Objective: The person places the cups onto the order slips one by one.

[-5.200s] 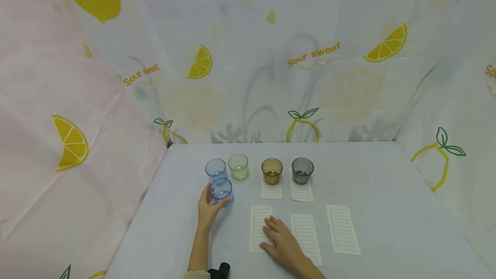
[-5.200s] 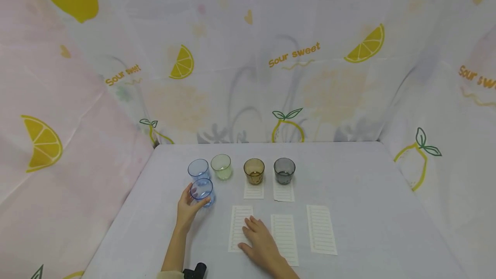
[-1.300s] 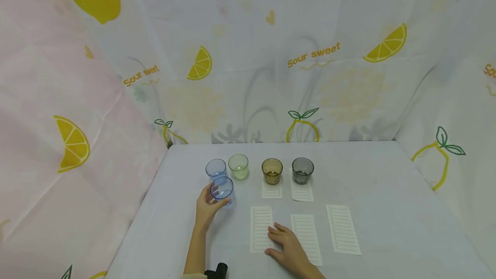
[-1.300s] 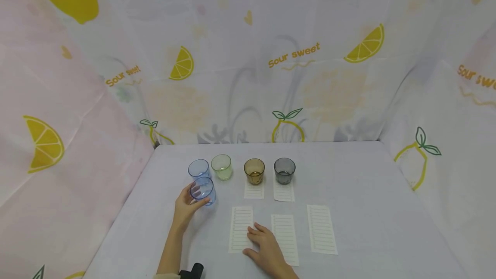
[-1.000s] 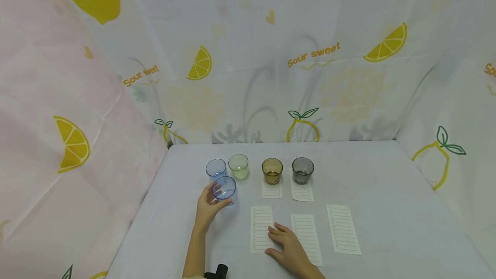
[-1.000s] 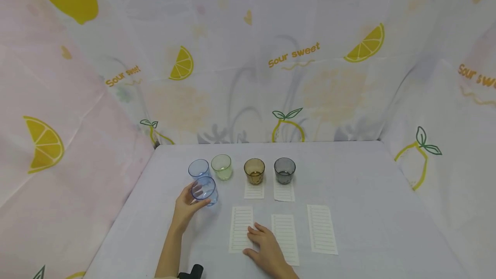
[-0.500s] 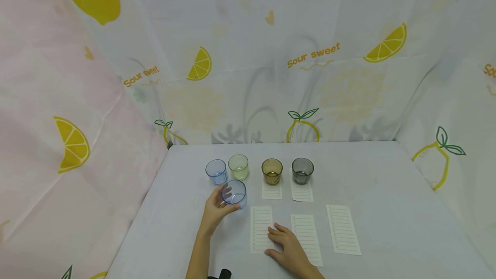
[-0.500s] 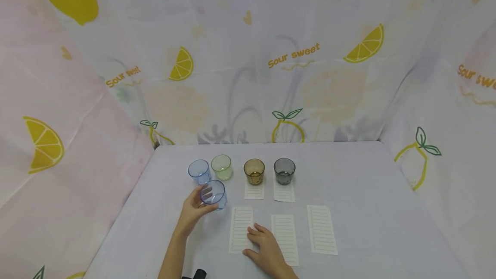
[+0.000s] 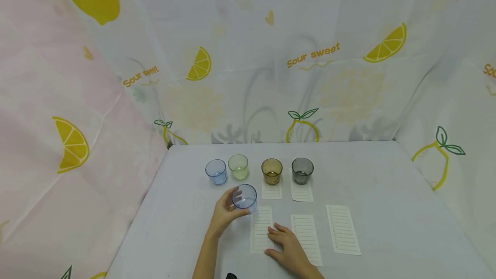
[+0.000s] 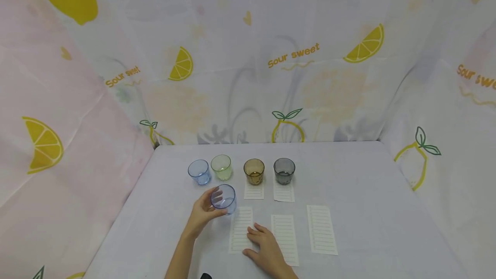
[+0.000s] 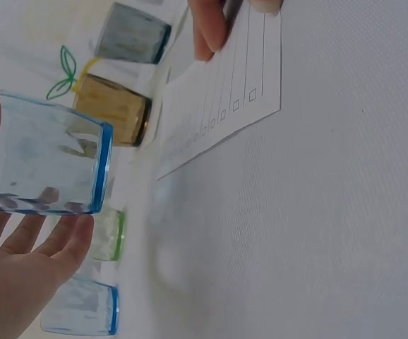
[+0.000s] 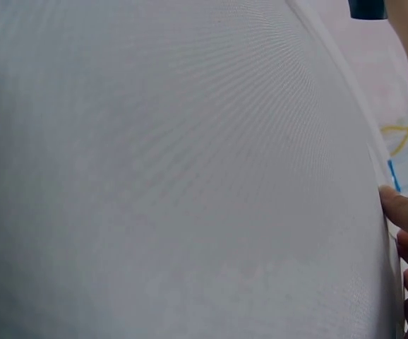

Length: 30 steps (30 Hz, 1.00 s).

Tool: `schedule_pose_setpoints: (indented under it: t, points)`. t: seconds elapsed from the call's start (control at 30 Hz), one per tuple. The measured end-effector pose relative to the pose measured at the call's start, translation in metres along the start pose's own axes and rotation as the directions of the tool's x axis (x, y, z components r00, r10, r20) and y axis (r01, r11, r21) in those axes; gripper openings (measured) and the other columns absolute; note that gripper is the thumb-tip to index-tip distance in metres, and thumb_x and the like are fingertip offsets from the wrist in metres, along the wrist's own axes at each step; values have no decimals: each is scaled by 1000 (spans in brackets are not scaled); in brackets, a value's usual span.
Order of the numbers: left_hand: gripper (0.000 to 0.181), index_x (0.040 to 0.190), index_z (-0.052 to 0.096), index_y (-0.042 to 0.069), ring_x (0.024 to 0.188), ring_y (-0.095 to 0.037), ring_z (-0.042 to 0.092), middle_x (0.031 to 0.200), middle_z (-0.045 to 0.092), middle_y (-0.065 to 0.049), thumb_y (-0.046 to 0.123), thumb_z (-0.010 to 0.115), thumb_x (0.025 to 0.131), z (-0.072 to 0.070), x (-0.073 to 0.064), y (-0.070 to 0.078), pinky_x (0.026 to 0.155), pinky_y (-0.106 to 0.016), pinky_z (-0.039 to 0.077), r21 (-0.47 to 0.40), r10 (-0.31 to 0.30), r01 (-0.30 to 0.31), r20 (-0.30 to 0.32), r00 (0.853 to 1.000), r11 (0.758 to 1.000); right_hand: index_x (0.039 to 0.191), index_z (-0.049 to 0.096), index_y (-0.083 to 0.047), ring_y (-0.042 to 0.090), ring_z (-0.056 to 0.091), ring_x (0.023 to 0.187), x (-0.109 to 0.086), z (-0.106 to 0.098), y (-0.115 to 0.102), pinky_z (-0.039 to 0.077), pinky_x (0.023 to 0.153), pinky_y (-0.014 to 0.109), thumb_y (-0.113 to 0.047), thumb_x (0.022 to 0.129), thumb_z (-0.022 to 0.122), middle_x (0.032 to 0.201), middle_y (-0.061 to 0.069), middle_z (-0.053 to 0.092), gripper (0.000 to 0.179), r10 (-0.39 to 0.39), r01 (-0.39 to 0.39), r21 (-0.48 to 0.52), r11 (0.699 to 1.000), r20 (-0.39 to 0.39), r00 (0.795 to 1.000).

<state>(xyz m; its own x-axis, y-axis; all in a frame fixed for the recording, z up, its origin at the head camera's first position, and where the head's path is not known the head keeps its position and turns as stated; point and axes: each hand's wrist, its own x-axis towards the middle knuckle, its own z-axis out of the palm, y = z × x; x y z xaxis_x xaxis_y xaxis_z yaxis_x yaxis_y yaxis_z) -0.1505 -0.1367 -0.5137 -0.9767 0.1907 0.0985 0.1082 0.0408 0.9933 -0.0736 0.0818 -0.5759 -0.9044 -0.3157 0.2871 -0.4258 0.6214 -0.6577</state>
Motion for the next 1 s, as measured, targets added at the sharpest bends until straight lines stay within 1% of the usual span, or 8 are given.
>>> schedule_pose_setpoints:
  t: [0.13,0.27,0.5,0.63,0.77,1.0]
  points:
    - [77,134,42,-7,123,-47,44,133,45,-33,5,81,69,5,0,-3,104,-54,36,-24,-15,15,20,1000,1000,106,69,3,34,53,117,1,0,1,45,92,53,-31,76,76,118,10,65,46,8,-8,4,1000,12,1000]
    - [77,134,43,-6,123,-47,44,133,45,-32,5,82,69,10,1,-7,104,-53,37,-27,-24,25,38,999,999,106,69,3,34,53,116,1,0,1,45,92,53,-31,76,76,118,10,65,46,2,-2,2,1000,10,1000]
    - [76,132,44,-6,122,-43,47,131,48,-30,6,82,68,18,2,-11,104,-51,38,-34,-12,15,64,998,999,105,69,3,34,53,116,1,0,1,45,92,53,-32,76,76,118,10,65,46,-12,12,3,1000,4,1000]
    - [76,133,43,-8,122,-44,46,131,48,-31,4,82,68,21,1,-15,104,-51,38,-41,-13,17,79,997,999,106,69,3,35,53,117,0,0,1,45,92,54,-33,77,75,118,11,65,47,-9,9,14,1000,8,1000]
    - [78,133,41,-9,123,-45,45,132,47,-32,4,82,68,24,0,-17,104,-52,37,-35,-14,18,97,995,999,105,69,3,35,54,115,0,0,1,46,91,54,-32,76,76,117,11,65,46,-22,22,5,1000,-5,1000]
    - [78,134,43,-5,123,-41,46,133,49,-27,7,83,68,28,-2,-19,104,-50,38,-22,-35,37,119,992,999,103,70,3,35,55,113,-1,0,1,47,89,52,-28,74,78,114,10,67,44,-49,49,-13,999,-34,998]
